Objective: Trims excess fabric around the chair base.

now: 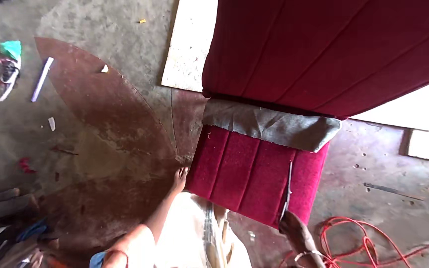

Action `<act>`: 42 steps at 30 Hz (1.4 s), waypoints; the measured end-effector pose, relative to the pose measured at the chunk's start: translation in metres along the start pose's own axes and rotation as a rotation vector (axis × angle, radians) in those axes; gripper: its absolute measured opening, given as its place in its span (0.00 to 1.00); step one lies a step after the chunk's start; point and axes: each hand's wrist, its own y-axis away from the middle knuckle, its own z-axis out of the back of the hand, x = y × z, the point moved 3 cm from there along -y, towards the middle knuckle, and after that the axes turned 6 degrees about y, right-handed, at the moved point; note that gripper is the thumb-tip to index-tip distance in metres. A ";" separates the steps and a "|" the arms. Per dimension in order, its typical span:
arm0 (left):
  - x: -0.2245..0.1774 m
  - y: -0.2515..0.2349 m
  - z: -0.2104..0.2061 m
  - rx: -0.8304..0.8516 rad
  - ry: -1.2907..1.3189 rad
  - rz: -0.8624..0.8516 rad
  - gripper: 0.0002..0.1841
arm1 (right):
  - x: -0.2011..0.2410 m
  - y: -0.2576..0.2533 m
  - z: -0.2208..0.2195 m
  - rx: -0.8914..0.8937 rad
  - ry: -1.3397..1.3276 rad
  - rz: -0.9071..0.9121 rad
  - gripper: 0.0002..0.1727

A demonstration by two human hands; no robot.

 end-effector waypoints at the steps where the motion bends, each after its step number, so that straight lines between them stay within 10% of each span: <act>1: -0.025 -0.014 -0.001 0.016 0.023 -0.007 0.23 | 0.007 0.015 -0.019 0.041 -0.136 0.038 0.23; 11: -0.243 -0.245 -0.038 0.168 0.077 -0.070 0.25 | 0.204 0.042 -0.219 0.122 -0.739 0.103 0.28; 19: -0.276 -0.299 -0.040 0.411 0.083 0.079 0.22 | 0.376 -0.048 -0.277 0.126 -1.085 -0.004 0.31; 27: -0.268 -0.305 -0.047 0.380 0.285 0.182 0.18 | 0.405 -0.081 -0.276 0.136 -1.200 -0.102 0.23; 31: -0.275 -0.320 -0.046 0.432 0.372 0.147 0.37 | 0.406 -0.070 -0.278 0.150 -1.192 -0.089 0.30; 36: -0.278 -0.320 -0.039 0.569 0.160 0.018 0.17 | 0.397 -0.061 -0.287 0.158 -1.210 -0.103 0.30; 42: -0.259 -0.304 -0.035 0.338 0.075 0.103 0.28 | 0.403 -0.060 -0.281 0.180 -1.171 -0.103 0.29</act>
